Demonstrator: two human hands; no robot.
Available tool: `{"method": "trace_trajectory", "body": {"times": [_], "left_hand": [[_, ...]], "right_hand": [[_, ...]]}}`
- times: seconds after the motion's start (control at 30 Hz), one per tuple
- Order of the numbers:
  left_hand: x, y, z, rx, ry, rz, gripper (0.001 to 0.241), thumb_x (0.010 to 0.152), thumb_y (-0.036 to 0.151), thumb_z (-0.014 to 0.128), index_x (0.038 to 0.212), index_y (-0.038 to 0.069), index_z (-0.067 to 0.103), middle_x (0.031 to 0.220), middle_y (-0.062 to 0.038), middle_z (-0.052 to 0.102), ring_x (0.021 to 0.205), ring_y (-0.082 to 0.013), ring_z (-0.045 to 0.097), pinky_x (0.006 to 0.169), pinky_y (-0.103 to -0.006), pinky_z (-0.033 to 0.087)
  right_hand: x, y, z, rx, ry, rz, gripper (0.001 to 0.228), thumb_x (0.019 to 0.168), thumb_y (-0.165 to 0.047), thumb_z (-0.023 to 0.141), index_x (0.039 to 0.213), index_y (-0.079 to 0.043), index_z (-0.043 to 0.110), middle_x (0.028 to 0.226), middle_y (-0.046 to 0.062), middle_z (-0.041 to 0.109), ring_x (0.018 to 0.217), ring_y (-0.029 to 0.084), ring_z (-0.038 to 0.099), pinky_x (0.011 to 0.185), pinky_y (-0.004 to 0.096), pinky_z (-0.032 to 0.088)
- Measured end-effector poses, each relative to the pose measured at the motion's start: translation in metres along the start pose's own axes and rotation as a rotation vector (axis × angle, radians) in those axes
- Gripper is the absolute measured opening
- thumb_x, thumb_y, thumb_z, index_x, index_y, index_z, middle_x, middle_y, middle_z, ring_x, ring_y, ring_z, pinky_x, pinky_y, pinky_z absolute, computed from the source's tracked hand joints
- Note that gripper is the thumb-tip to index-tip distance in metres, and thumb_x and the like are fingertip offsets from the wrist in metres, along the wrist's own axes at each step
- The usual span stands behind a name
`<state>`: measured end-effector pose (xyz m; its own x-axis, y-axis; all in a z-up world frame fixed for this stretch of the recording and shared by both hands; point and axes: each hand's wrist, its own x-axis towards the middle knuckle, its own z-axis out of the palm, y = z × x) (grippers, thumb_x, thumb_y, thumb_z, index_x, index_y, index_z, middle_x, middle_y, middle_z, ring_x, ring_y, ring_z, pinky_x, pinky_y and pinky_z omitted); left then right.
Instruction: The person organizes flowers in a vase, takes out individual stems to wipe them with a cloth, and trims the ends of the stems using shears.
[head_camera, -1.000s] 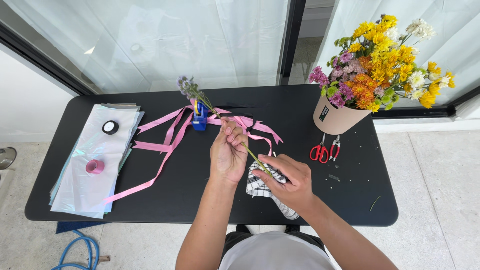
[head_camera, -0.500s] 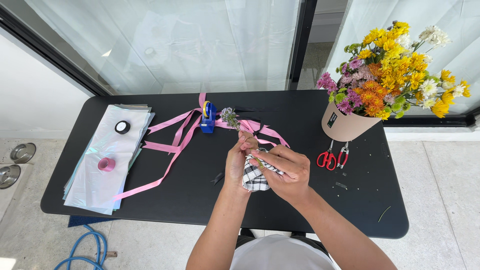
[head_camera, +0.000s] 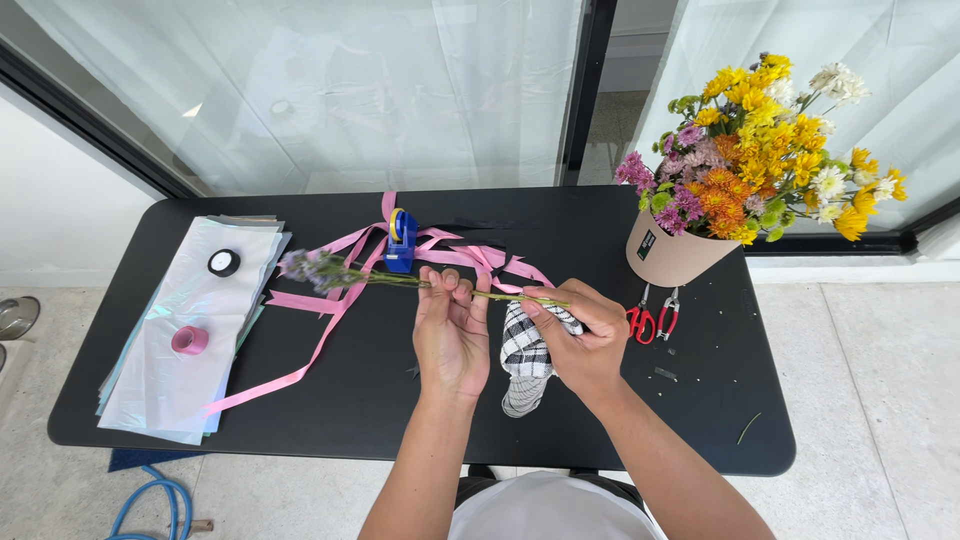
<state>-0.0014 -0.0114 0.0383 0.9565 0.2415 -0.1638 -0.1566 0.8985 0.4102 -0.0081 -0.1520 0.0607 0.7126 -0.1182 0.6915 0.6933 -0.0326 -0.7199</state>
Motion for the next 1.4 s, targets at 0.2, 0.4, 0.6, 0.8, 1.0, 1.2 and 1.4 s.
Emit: {"method": "trace_trajectory", "body": {"times": [0.2, 0.4, 0.6, 0.8, 1.0, 1.2, 1.4], "left_hand": [[-0.012, 0.004, 0.014, 0.188, 0.003, 0.094, 0.014, 0.110, 0.022, 0.045, 0.123, 0.019, 0.042, 0.088, 0.003, 0.049, 0.080, -0.0073, 0.061, 0.098, -0.0398, 0.062], [-0.017, 0.011, 0.006, 0.445, -0.062, 0.147, 0.031, 0.107, 0.018, 0.048, 0.135, 0.017, 0.034, 0.100, -0.007, 0.061, 0.097, -0.0160, 0.071, 0.095, -0.0421, 0.063], [-0.015, 0.046, -0.055, 0.560, 0.023, 0.237, 0.026, 0.109, 0.015, 0.049, 0.132, 0.020, 0.038, 0.105, -0.010, 0.067, 0.107, -0.0207, 0.070, 0.093, -0.0378, 0.064], [-0.030, 0.047, -0.105, 0.628, 0.210, 0.181, 0.028, 0.108, 0.017, 0.053, 0.131, 0.020, 0.038, 0.107, -0.013, 0.067, 0.112, -0.0236, 0.068, 0.096, -0.0376, 0.061], [-0.039, 0.023, -0.126, 0.708, 0.189, 0.158, 0.025, 0.108, 0.019, 0.052, 0.128, 0.022, 0.038, 0.102, -0.012, 0.069, 0.110, -0.0250, 0.069, 0.097, -0.0438, 0.061], [-0.045, 0.004, -0.117, 0.823, 0.185, 0.099, 0.023, 0.106, 0.018, 0.052, 0.125, 0.018, 0.039, 0.100, -0.015, 0.070, 0.106, -0.0284, 0.070, 0.095, -0.0474, 0.062], [-0.040, -0.029, -0.127, 0.990, 0.097, 0.048, 0.018, 0.106, 0.015, 0.049, 0.122, 0.014, 0.040, 0.094, -0.017, 0.072, 0.101, -0.0289, 0.072, 0.088, -0.0463, 0.066]], "right_hand": [[-0.008, 0.008, -0.006, 0.075, 0.051, 0.194, 0.007, 0.088, -0.003, 0.079, 0.095, -0.002, 0.082, 0.062, 0.007, 0.066, 0.059, 0.004, 0.045, 0.054, 0.025, 0.037], [-0.015, 0.019, -0.007, 0.056, 0.064, 0.353, 0.007, 0.092, -0.009, 0.078, 0.095, -0.003, 0.081, 0.071, 0.007, 0.071, 0.071, 0.005, 0.052, 0.066, 0.028, 0.044], [-0.049, 0.104, -0.006, -0.081, -0.049, 0.670, 0.015, 0.094, -0.023, 0.075, 0.099, -0.009, 0.078, 0.089, 0.005, 0.076, 0.085, 0.012, 0.067, 0.077, 0.030, 0.053], [-0.007, 0.172, -0.013, -0.134, 0.099, 0.707, 0.017, 0.100, -0.028, 0.065, 0.104, -0.012, 0.070, 0.101, -0.002, 0.070, 0.093, 0.009, 0.062, 0.085, 0.026, 0.050], [-0.002, 0.275, -0.044, -0.075, 0.170, 0.688, 0.024, 0.102, -0.030, 0.063, 0.118, -0.013, 0.067, 0.105, 0.000, 0.070, 0.098, 0.008, 0.063, 0.087, 0.025, 0.050], [-0.093, 0.328, -0.107, -0.336, 0.010, 1.112, 0.055, 0.094, -0.023, 0.066, 0.148, -0.028, 0.054, 0.145, 0.004, 0.061, 0.112, 0.017, 0.071, 0.095, 0.034, 0.054], [-0.182, 0.356, -0.197, -0.830, 0.152, 1.237, 0.026, 0.089, -0.022, 0.066, 0.115, -0.024, 0.072, 0.104, -0.007, 0.073, 0.097, 0.021, 0.069, 0.086, 0.040, 0.053]]}}
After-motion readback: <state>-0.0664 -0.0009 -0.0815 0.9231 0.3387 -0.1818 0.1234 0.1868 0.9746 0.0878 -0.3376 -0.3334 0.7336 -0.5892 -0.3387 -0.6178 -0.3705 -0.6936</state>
